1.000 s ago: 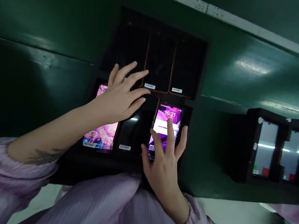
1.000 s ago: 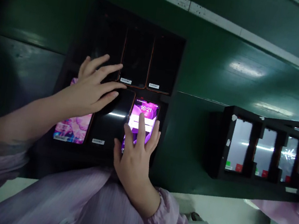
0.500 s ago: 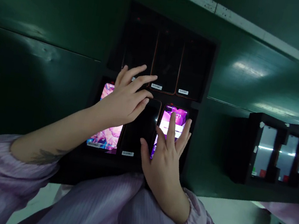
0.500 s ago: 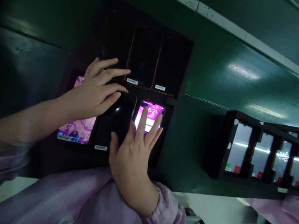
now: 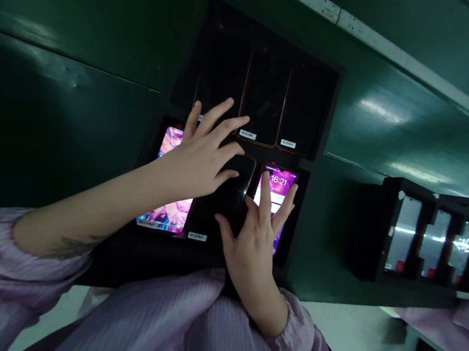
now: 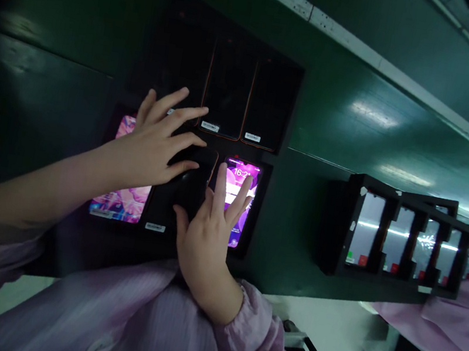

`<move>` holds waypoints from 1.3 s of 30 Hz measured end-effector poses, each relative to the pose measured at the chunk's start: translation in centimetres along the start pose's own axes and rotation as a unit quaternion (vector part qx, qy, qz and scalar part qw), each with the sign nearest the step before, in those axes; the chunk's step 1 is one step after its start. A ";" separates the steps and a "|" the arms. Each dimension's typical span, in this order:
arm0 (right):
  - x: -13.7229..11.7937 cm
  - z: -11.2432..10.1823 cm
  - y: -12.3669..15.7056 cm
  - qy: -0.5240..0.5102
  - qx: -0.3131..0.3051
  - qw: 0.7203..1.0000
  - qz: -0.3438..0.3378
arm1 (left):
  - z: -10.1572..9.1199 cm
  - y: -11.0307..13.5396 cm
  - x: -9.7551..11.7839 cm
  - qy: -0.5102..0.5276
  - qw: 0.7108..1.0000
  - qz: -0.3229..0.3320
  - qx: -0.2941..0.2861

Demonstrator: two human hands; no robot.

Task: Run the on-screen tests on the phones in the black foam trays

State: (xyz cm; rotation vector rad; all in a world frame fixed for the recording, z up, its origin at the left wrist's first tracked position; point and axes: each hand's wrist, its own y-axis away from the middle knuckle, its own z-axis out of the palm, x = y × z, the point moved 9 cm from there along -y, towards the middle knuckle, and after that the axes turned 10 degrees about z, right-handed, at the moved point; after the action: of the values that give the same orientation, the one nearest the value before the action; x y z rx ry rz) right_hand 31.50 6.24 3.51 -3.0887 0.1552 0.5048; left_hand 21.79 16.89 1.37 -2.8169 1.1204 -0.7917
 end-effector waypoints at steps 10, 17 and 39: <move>6.1 -5.9 2.5 -0.047 0.169 0.981 -0.082 | -7.1 8.9 -3.7 0.081 0.980 -0.123 0.132; 8.1 -4.6 3.2 -0.056 0.142 0.979 -0.134 | -0.2 19.3 -3.9 0.262 0.901 -0.338 0.081; 7.1 -4.9 1.3 -0.047 0.080 0.976 -0.197 | -0.2 13.5 -8.6 0.300 0.914 -0.135 0.239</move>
State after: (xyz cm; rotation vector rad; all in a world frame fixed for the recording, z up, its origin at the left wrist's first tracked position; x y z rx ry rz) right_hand 39.62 4.14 5.86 -2.8220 -0.3889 0.5806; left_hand 7.67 12.43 -4.87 -2.3749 0.4389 -1.7568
